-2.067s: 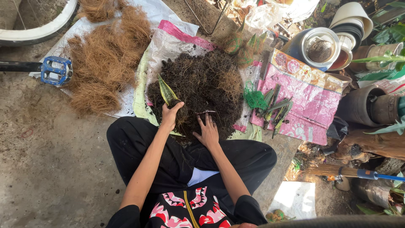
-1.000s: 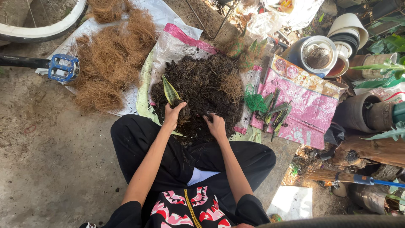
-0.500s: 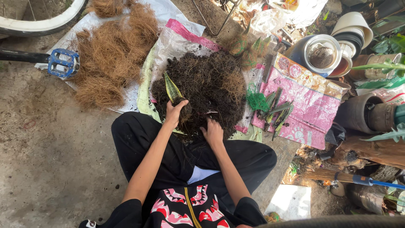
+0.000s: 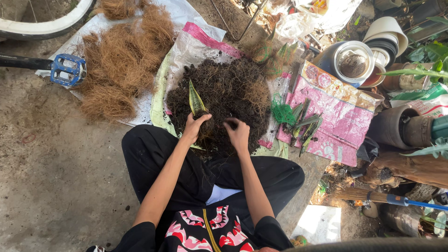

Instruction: The person sits on the ground and wraps a plant cutting in a leaf, then packs soil around it. They repeat this process with multiple cuttings, securing each with a green string.

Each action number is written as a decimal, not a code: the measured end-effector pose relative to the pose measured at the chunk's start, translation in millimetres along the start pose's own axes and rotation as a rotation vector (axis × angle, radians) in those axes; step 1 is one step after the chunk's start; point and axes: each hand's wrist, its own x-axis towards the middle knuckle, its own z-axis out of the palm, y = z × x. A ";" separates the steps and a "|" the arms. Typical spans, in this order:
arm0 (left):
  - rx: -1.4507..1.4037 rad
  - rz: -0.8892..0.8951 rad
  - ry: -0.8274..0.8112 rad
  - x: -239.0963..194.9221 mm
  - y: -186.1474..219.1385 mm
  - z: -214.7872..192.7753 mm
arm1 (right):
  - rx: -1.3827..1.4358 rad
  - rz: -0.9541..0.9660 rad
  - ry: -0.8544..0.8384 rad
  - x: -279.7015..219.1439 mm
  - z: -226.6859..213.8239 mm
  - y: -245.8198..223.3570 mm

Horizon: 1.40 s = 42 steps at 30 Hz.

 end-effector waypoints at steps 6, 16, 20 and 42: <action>-0.239 -0.080 -0.159 -14.3 21.1 6.6 | 0.194 0.036 0.019 -1.2 9.1 -80.0; -0.214 0.037 0.009 -14.5 25.5 3.0 | 0.229 -0.292 0.049 -15.5 32.5 -52.8; -0.178 0.118 0.082 0.4 5.9 -2.3 | 0.141 0.049 -0.116 -7.9 28.3 -17.7; -0.186 -0.020 0.037 -6.1 21.6 9.4 | -0.200 -0.086 -0.198 -23.4 11.6 60.4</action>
